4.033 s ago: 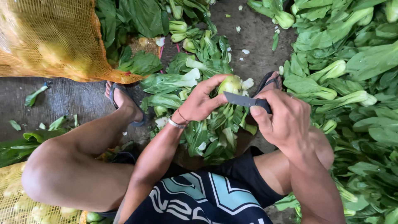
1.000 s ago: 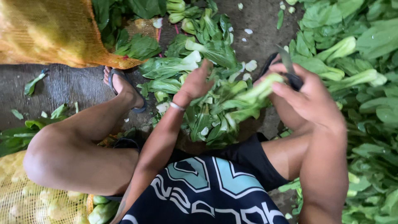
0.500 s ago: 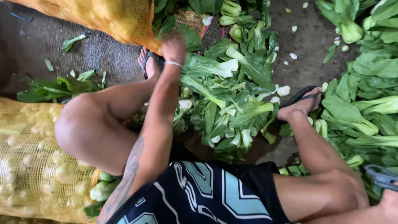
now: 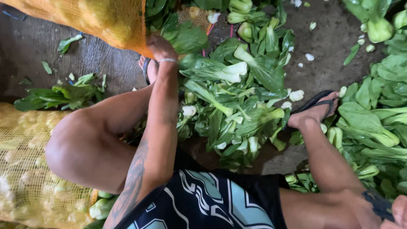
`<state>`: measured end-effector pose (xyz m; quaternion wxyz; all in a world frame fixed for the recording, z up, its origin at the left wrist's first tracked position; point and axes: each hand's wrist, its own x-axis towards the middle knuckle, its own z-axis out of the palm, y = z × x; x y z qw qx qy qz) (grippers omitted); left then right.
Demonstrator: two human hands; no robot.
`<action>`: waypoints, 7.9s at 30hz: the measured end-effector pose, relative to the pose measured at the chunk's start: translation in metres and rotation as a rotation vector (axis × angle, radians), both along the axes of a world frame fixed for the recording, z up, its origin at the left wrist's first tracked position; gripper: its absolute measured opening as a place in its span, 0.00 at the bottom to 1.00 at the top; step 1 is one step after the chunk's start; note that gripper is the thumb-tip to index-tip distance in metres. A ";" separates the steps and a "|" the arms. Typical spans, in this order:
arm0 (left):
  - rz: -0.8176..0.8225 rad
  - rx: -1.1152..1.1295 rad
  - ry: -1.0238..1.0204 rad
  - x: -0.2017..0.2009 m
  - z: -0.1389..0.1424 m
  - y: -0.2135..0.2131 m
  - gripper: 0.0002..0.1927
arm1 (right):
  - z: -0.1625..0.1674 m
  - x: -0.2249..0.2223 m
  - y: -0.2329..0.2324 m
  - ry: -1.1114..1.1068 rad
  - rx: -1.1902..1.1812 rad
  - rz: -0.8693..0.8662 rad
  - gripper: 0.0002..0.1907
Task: The person sits on the floor among piles of bok choy and uses a small knife to trim root ends and outer leaves from individual heads, tossing trimmed heads aside and discarding cut pieces on the floor, working through the vegetables one at a time.
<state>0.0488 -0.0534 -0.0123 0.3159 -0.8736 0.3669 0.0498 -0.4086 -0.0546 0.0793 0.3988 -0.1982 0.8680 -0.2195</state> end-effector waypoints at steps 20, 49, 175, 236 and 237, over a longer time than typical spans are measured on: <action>-0.408 -0.715 0.768 0.018 0.024 0.015 0.48 | 0.142 0.017 0.053 -0.155 -0.493 0.478 0.45; 0.093 -0.626 2.806 -0.265 0.223 0.110 0.41 | 0.231 0.009 0.114 -0.523 -0.787 0.711 0.35; -0.224 -0.902 1.998 -0.214 0.222 0.134 0.20 | 0.238 0.016 0.131 0.501 -0.726 1.345 0.26; -0.394 -0.880 2.167 -0.188 0.241 0.145 0.24 | 0.242 0.022 0.141 0.563 -0.973 1.499 0.34; -0.408 -0.863 2.171 -0.188 0.240 0.145 0.24 | 0.243 0.022 0.141 0.557 -0.983 1.494 0.34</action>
